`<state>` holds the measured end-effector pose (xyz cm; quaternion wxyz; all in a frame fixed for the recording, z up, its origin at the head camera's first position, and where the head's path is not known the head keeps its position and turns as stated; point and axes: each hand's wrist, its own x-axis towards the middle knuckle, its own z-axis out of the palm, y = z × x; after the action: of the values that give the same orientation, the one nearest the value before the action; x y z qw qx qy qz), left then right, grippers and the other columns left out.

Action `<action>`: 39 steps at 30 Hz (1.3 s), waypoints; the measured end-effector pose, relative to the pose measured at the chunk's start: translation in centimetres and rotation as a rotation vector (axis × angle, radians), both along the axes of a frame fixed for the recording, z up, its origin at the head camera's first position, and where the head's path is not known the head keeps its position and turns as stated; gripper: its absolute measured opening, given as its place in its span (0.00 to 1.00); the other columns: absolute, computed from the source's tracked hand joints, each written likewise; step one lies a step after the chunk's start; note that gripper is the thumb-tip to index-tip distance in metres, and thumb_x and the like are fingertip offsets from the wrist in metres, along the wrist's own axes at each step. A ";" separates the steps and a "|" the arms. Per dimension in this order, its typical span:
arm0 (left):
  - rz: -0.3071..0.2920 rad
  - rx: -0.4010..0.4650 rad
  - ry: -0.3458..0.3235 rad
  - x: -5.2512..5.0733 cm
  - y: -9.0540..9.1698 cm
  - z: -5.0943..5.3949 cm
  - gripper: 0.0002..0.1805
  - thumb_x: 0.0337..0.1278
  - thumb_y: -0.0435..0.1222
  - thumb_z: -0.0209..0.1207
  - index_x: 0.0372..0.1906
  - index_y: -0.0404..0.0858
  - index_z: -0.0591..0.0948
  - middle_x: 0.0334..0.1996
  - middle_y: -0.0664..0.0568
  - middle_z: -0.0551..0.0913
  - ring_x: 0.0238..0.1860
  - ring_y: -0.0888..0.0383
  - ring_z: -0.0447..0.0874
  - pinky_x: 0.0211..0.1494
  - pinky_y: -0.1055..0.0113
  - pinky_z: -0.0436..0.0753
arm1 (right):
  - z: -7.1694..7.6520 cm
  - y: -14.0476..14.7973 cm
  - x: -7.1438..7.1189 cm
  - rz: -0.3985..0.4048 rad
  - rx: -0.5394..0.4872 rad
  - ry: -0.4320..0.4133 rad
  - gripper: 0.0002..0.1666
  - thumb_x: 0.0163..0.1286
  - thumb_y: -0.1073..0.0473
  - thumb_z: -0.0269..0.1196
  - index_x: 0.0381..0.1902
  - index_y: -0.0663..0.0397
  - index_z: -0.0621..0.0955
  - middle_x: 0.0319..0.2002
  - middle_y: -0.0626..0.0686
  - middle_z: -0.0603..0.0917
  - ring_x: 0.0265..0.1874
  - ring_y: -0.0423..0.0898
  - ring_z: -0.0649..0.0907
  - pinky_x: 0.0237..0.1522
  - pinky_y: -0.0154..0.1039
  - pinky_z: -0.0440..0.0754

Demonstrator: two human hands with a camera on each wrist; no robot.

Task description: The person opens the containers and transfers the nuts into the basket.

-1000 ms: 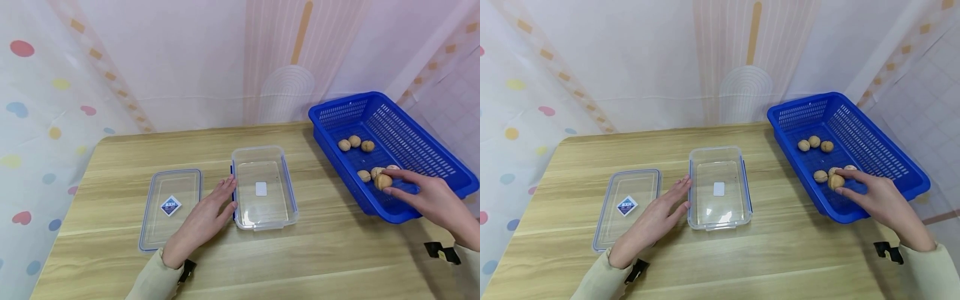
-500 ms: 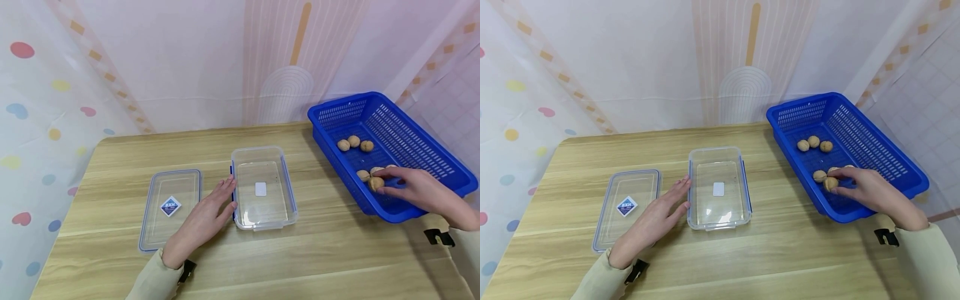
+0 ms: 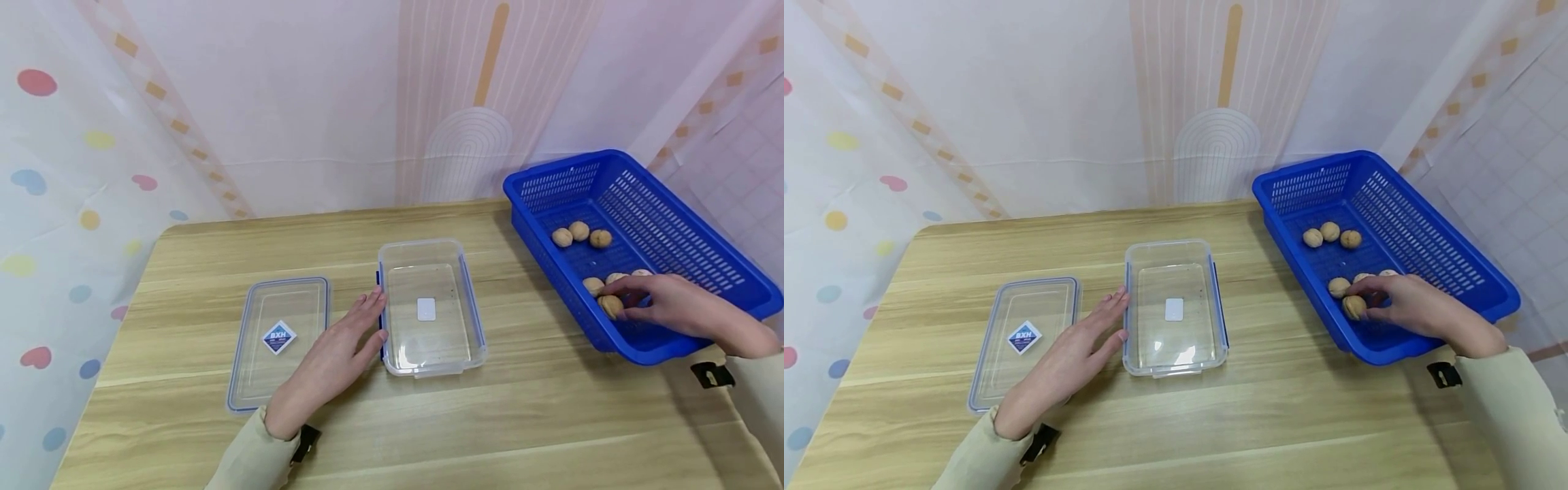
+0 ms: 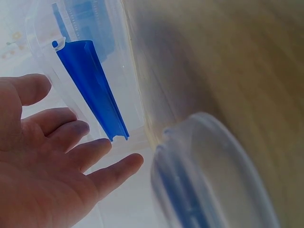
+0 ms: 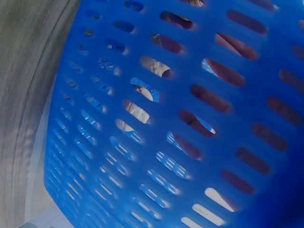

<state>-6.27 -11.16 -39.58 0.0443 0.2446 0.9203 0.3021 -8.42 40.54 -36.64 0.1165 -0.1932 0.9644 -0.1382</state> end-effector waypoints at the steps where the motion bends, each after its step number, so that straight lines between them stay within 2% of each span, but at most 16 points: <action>1: 0.000 0.000 0.000 0.0 0.0 0.0 0.33 0.79 0.43 0.54 0.79 0.36 0.62 0.80 0.45 0.58 0.78 0.41 0.58 0.78 0.41 0.62 | 0.0 0.0 0.0 0.005 -0.001 -0.005 0.22 0.66 0.64 0.73 0.58 0.56 0.85 0.42 0.43 0.87 0.38 0.43 0.85 0.34 0.37 0.81; 6: 0.004 0.003 -0.003 0.1 -0.1 0.0 0.33 0.79 0.43 0.55 0.79 0.36 0.63 0.81 0.46 0.57 0.79 0.40 0.58 0.78 0.40 0.61 | 0.1 -0.1 -0.3 0.025 -0.003 -0.022 0.22 0.66 0.63 0.73 0.58 0.54 0.86 0.49 0.49 0.88 0.39 0.43 0.84 0.34 0.38 0.80; 11: 0.005 0.003 -0.005 0.1 -0.2 0.0 0.33 0.79 0.43 0.55 0.79 0.36 0.63 0.81 0.46 0.57 0.79 0.40 0.58 0.78 0.40 0.61 | 0.0 -0.2 -0.4 0.037 0.007 -0.031 0.22 0.66 0.60 0.73 0.58 0.52 0.86 0.48 0.46 0.87 0.37 0.39 0.83 0.34 0.37 0.80; 16: 0.009 0.001 -0.009 0.1 -0.3 -0.1 0.33 0.79 0.44 0.55 0.79 0.36 0.63 0.81 0.47 0.57 0.79 0.40 0.57 0.78 0.41 0.61 | -0.2 -0.3 -0.6 0.045 0.004 -0.034 0.22 0.66 0.61 0.74 0.58 0.52 0.86 0.49 0.47 0.87 0.42 0.46 0.86 0.38 0.41 0.83; 22: 0.013 0.002 -0.015 0.2 -0.4 -0.1 0.33 0.79 0.43 0.54 0.79 0.36 0.63 0.81 0.48 0.56 0.79 0.41 0.57 0.78 0.41 0.61 | -0.3 -0.4 -0.7 0.051 -0.015 -0.045 0.23 0.66 0.63 0.73 0.59 0.54 0.85 0.52 0.52 0.87 0.51 0.57 0.84 0.43 0.51 0.84; 25: 0.014 0.000 -0.014 0.2 -0.4 -0.1 0.32 0.79 0.43 0.54 0.79 0.36 0.62 0.81 0.48 0.56 0.79 0.41 0.57 0.78 0.41 0.61 | -0.1 -0.5 -0.7 0.032 -0.025 -0.058 0.23 0.67 0.64 0.72 0.60 0.54 0.85 0.53 0.52 0.87 0.51 0.56 0.84 0.43 0.49 0.84; 29: 0.013 0.000 -0.011 0.2 -0.5 -0.1 0.32 0.79 0.43 0.54 0.79 0.36 0.62 0.81 0.47 0.56 0.79 0.42 0.57 0.78 0.41 0.61 | 0.2 -0.6 -0.6 -0.010 -0.041 -0.082 0.22 0.70 0.64 0.69 0.61 0.59 0.83 0.51 0.54 0.88 0.49 0.55 0.86 0.42 0.45 0.85; 32: 0.012 0.000 -0.012 0.1 -0.4 -0.1 0.32 0.79 0.43 0.54 0.79 0.36 0.62 0.81 0.47 0.56 0.79 0.42 0.56 0.78 0.41 0.61 | 0.4 -0.7 -0.5 -0.036 -0.046 -0.053 0.20 0.73 0.64 0.66 0.61 0.65 0.83 0.50 0.59 0.89 0.46 0.55 0.88 0.39 0.43 0.85; 36: 0.013 0.000 -0.016 0.1 -0.4 -0.1 0.32 0.80 0.43 0.54 0.80 0.36 0.62 0.81 0.48 0.56 0.79 0.42 0.56 0.78 0.41 0.61 | 0.8 -0.8 0.0 -0.073 -0.050 0.053 0.17 0.76 0.64 0.63 0.59 0.67 0.83 0.49 0.61 0.89 0.41 0.52 0.89 0.34 0.39 0.84; 39: 0.013 0.003 -0.016 0.1 -0.4 -0.1 0.31 0.79 0.42 0.54 0.79 0.36 0.64 0.81 0.47 0.56 0.79 0.43 0.56 0.78 0.42 0.61 | 1.3 -1.1 0.7 -0.110 -0.072 0.135 0.17 0.79 0.63 0.60 0.60 0.65 0.83 0.49 0.63 0.89 0.29 0.43 0.84 0.25 0.35 0.76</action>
<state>-6.16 -11.54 -39.64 0.0491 0.2361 0.9210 0.3059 -7.68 39.39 -35.39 0.0366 -0.1531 0.9735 -0.1658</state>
